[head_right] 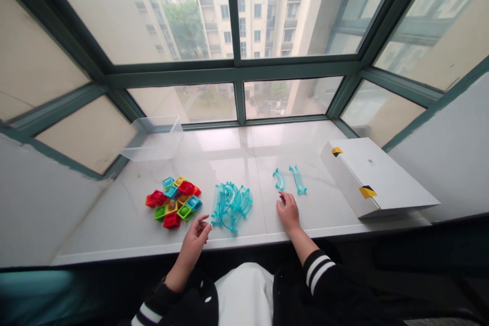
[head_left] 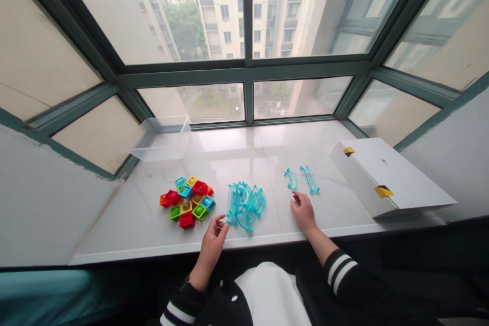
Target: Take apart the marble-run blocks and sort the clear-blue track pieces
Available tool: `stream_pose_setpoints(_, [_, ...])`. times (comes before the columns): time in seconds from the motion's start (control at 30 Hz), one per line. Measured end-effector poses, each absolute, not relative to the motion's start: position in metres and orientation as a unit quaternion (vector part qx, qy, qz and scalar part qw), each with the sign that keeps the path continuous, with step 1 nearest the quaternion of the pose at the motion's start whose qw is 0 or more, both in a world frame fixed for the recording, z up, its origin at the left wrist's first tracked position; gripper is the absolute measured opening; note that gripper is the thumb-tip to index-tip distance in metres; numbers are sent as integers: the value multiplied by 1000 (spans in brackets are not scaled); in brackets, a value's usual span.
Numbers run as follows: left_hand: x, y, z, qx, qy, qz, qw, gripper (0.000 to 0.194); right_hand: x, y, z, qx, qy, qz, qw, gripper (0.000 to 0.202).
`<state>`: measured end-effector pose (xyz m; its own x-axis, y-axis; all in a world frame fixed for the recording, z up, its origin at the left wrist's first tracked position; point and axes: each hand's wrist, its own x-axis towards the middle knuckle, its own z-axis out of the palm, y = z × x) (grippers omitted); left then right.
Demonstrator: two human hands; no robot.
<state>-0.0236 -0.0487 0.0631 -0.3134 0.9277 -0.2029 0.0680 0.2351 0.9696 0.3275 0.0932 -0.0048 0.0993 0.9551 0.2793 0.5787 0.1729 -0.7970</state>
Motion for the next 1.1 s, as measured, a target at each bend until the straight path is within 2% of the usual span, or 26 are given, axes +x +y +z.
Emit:
stream_pose_setpoints(0.1, [-23, -44, 65, 395, 666, 455, 440, 66, 313, 77, 2, -587, -652, 248, 412, 34])
stream_pose_setpoints(0.27, [-19, -33, 76, 481, 702, 334, 405, 48, 276, 46, 8, -517, -726, 276, 360, 29])
stream_pose_setpoints(0.4, [-10, -21, 85, 522, 712, 252, 397, 48, 261, 33, 10, -454, -792, 248, 325, 36])
stream_pose_setpoints(0.5, [-6, -14, 84, 502, 715, 219, 434, 52, 261, 32, 13, -440, -814, 224, 306, 42])
stream_pose_setpoints(0.67, [-5, -8, 75, 475, 708, 224, 473, 51, 263, 32, 16, -415, -843, 202, 277, 49])
stream_pose_setpoints(0.87, [-12, -11, 79, 475, 713, 254, 449, 41, 260, 31, 16, -415, -851, 184, 265, 50])
stream_pose_setpoints(1.1, [-23, -16, 87, 463, 724, 276, 431, 42, 262, 32, 17, -415, -850, 195, 259, 49])
